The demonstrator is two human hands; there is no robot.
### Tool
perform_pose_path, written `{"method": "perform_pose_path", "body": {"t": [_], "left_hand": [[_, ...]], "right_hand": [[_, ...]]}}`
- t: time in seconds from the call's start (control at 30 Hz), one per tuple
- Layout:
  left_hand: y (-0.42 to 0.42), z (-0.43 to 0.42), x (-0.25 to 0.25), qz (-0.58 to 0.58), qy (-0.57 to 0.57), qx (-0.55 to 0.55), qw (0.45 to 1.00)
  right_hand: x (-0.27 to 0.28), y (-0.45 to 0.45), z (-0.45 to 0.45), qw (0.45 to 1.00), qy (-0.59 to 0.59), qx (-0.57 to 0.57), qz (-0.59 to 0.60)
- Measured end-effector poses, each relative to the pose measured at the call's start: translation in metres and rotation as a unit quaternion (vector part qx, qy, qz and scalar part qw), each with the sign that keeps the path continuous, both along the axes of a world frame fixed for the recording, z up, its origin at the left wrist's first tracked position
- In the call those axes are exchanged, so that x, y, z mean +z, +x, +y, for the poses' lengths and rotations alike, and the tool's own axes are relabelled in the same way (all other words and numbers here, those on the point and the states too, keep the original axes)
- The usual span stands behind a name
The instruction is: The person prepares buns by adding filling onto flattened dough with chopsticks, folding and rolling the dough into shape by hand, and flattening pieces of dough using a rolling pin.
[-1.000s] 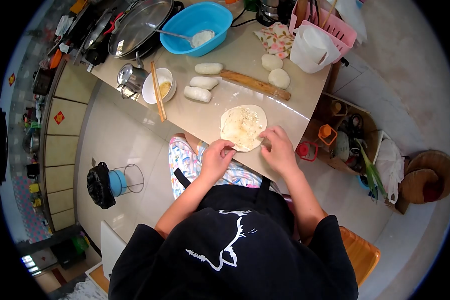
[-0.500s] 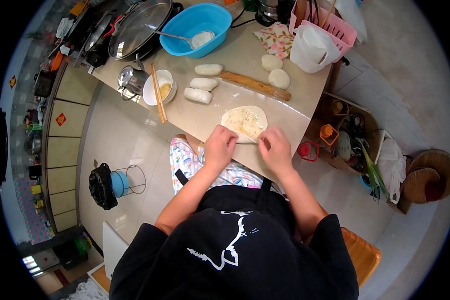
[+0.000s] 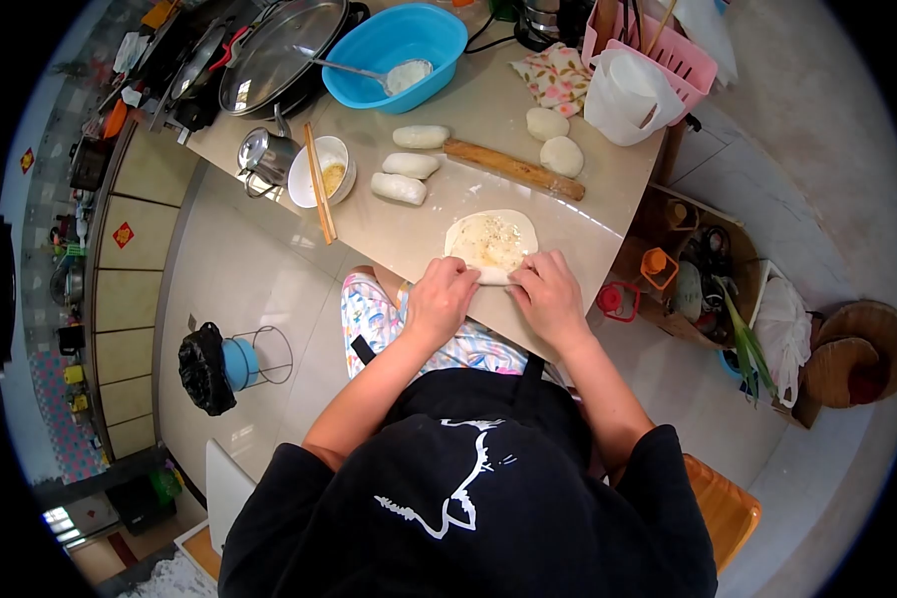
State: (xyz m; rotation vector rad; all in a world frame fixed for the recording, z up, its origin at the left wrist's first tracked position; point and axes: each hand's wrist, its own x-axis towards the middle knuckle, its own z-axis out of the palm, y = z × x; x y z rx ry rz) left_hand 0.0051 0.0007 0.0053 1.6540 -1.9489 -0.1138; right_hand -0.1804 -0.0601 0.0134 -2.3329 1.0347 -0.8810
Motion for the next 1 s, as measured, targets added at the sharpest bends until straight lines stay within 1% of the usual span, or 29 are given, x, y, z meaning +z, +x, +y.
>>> {"method": "perform_pose_path", "body": {"t": [0.1, 0.17, 0.23, 0.3, 0.37, 0.43, 0.57, 0.63, 0.7, 0.77, 0.87, 0.9, 0.97, 1.0], "left_hand": [[0.003, 0.000, 0.002, -0.017, -0.007, -0.025, 1.000], [0.004, -0.001, 0.005, 0.008, -0.015, -0.037, 0.999], [0.007, -0.005, 0.008, 0.001, 0.001, -0.034, 0.999], [0.008, -0.011, 0.011, -0.007, 0.016, -0.032, 0.999], [0.008, -0.018, 0.014, 0.018, 0.033, -0.015, 0.999], [0.009, -0.024, 0.017, 0.006, 0.027, -0.013, 1.000], [0.012, -0.026, 0.011, -0.014, 0.009, -0.023, 1.000], [0.015, -0.022, 0.014, -0.018, 0.014, -0.038, 0.999], [0.017, -0.019, 0.015, -0.022, 0.019, -0.052, 0.998], [0.019, -0.017, 0.015, 0.004, -0.003, -0.066, 0.998], [0.024, -0.015, 0.004, 0.008, -0.005, -0.074, 0.997], [0.025, -0.016, 0.005, 0.008, -0.006, -0.073, 0.997], [0.027, -0.021, 0.007, 0.026, 0.030, -0.063, 0.997], [0.028, -0.023, 0.006, 0.026, 0.030, -0.063, 0.997]], "right_hand": [[-0.001, -0.003, 0.000, 1.000, -0.004, 0.007, 0.009], [0.002, -0.004, -0.001, 1.000, -0.006, 0.006, 0.010], [0.005, -0.003, -0.003, 0.999, 0.029, -0.023, 0.019], [0.006, 0.002, -0.005, 0.999, 0.022, -0.044, 0.013], [0.003, 0.005, -0.006, 0.998, 0.014, -0.065, 0.007], [-0.008, 0.008, -0.005, 0.999, -0.044, -0.027, -0.015], [-0.011, 0.010, -0.004, 0.999, -0.049, -0.002, -0.018], [0.003, 0.011, -0.004, 0.999, -0.038, 0.005, -0.012], [0.002, 0.009, -0.006, 0.999, -0.034, 0.009, 0.000], [0.001, 0.008, -0.010, 0.999, -0.030, 0.014, 0.010], [-0.002, 0.005, -0.018, 0.998, -0.020, 0.036, 0.037], [-0.002, 0.003, -0.022, 0.998, 0.000, 0.041, 0.048], [-0.001, 0.005, -0.028, 0.997, 0.019, 0.046, 0.059], [0.001, 0.006, -0.031, 0.997, 0.031, 0.033, 0.064]]}}
